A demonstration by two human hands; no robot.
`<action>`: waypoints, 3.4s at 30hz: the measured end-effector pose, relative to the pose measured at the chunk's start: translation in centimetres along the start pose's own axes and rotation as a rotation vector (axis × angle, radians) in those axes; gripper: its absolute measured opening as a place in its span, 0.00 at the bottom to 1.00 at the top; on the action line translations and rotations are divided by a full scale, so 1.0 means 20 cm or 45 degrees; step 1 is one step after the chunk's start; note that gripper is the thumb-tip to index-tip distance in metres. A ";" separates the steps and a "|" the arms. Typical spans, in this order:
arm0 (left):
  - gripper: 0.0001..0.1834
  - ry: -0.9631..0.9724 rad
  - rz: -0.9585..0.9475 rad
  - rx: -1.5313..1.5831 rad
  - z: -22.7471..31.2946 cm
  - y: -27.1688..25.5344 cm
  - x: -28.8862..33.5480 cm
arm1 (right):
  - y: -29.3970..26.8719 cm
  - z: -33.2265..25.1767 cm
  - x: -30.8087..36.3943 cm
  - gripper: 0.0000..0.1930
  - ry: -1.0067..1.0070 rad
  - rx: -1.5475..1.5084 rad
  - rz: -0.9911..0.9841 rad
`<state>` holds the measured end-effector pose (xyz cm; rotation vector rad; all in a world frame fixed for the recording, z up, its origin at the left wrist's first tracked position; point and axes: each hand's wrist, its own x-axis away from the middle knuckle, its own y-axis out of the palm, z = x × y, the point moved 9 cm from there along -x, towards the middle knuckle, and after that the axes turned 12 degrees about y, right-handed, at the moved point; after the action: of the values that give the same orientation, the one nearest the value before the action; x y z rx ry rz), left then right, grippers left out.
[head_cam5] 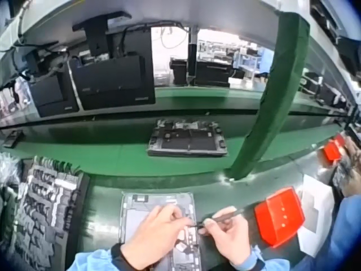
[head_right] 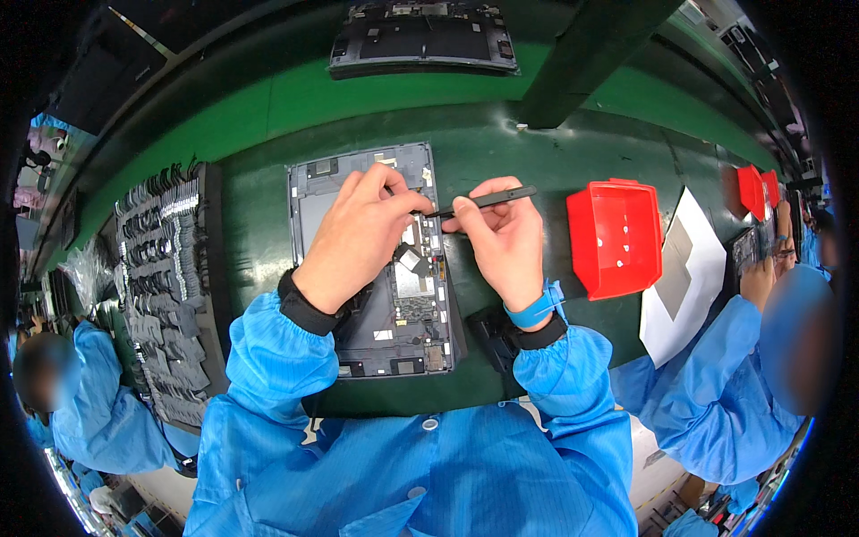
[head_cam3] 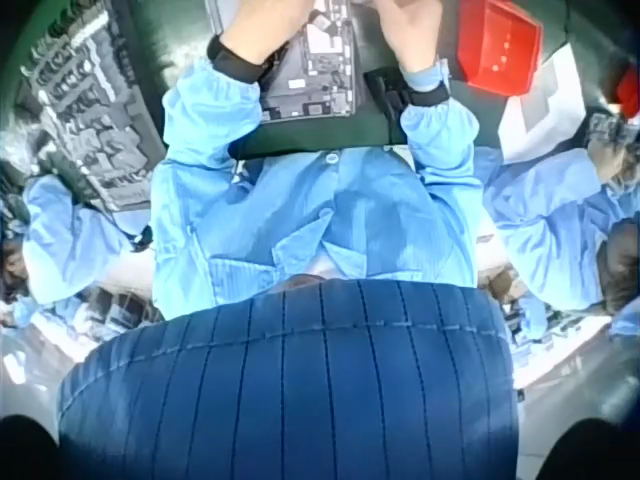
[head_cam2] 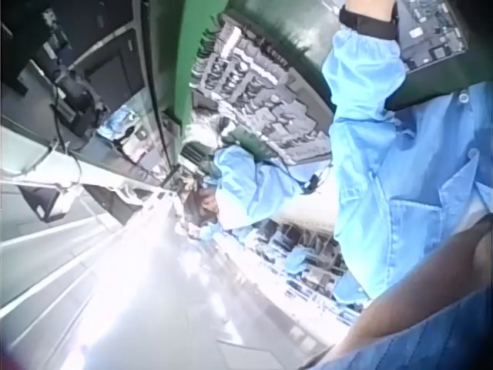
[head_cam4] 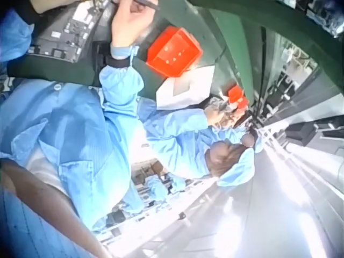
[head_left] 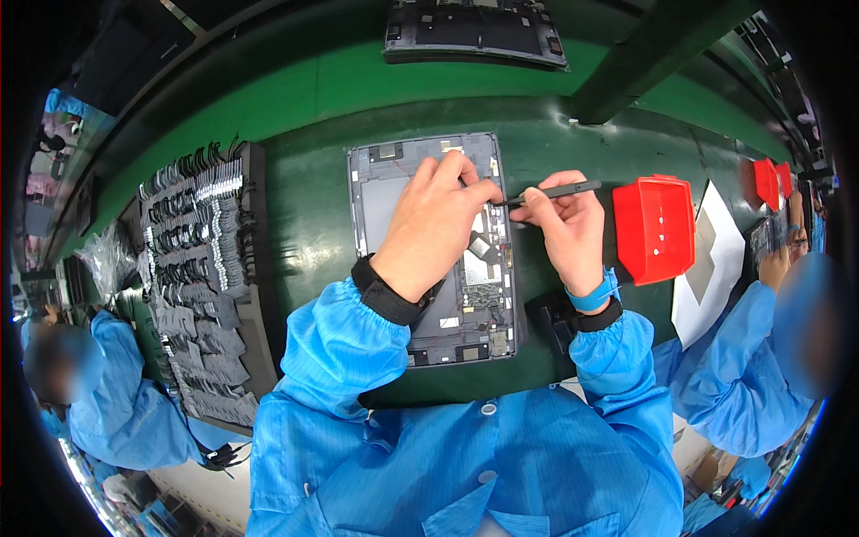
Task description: The recorder is assembling electronic components inside a tablet casing using a small tool to manipulate ribbon cables.
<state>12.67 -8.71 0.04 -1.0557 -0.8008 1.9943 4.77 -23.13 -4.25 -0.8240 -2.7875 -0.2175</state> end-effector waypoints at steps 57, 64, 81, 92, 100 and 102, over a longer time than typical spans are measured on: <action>0.13 -0.069 -0.047 0.139 -0.04 0.01 -0.01 | 0.29 -0.30 0.14 0.10 -0.947 1.459 -0.298; 0.14 -0.035 -0.039 0.132 -0.05 0.02 -0.02 | 0.32 -0.31 0.15 0.10 -1.018 1.529 -0.343; 0.12 -0.245 0.567 -0.145 -0.01 -0.44 0.27 | 0.04 -0.20 0.13 0.12 -0.362 0.920 -0.081; 0.23 -0.786 0.595 0.997 -0.11 -0.24 0.57 | 0.11 0.03 0.20 0.15 0.064 0.599 -0.341; 0.20 -1.013 0.797 1.254 -0.55 -0.69 0.32 | 0.06 -0.06 0.09 0.14 0.188 -0.058 -0.230; 0.21 -1.157 1.038 1.390 -0.77 -0.80 0.31 | 0.03 0.05 0.07 0.11 0.245 0.034 -0.256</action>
<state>28.60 7.80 2.79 0.3016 0.5083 3.0018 3.81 -21.63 -4.79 -0.4872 -2.6820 -0.2774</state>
